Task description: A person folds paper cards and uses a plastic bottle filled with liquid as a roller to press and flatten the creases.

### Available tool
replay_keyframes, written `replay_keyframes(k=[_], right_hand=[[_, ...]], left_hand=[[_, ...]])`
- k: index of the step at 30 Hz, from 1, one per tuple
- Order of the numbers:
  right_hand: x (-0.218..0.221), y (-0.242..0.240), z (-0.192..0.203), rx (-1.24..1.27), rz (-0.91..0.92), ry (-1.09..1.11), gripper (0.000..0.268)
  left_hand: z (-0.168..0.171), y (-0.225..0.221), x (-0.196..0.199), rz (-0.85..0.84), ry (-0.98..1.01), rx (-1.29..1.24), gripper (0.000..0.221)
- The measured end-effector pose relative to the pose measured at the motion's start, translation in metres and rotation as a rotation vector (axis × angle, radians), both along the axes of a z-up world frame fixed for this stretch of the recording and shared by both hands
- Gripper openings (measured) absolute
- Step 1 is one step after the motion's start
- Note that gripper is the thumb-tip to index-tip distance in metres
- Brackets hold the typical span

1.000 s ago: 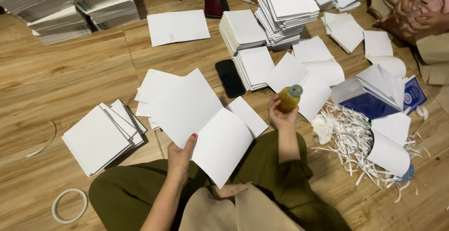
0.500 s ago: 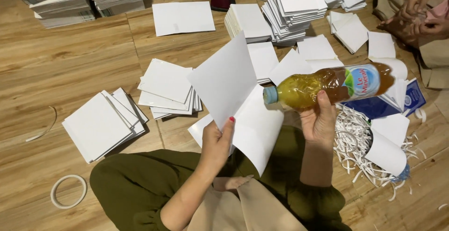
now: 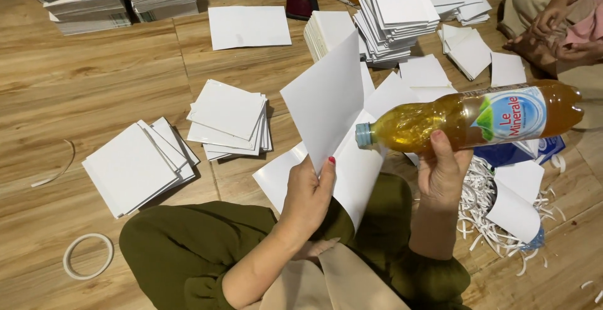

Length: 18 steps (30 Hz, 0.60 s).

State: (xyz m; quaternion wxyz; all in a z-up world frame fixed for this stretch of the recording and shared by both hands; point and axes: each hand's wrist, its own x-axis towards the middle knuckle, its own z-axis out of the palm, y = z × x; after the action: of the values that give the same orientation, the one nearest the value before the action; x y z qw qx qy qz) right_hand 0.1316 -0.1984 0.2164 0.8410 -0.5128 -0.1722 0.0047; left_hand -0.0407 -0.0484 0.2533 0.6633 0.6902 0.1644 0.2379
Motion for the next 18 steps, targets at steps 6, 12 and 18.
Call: replay_keyframes(k=[6, 12, 18], right_hand=[[0.004, -0.002, 0.0, 0.003, -0.019, -0.041, 0.038], [-0.006, 0.007, 0.017, 0.027, -0.044, -0.032, 0.032], [0.002, 0.001, 0.0, 0.015, -0.075, -0.012, 0.032]], left_hand=[[0.0, -0.002, 0.007, -0.033, -0.012, 0.023, 0.025], [0.018, -0.003, 0.006, -0.073, 0.047, 0.052, 0.031], [0.022, -0.006, 0.005, -0.092, 0.019, 0.062, 0.033]])
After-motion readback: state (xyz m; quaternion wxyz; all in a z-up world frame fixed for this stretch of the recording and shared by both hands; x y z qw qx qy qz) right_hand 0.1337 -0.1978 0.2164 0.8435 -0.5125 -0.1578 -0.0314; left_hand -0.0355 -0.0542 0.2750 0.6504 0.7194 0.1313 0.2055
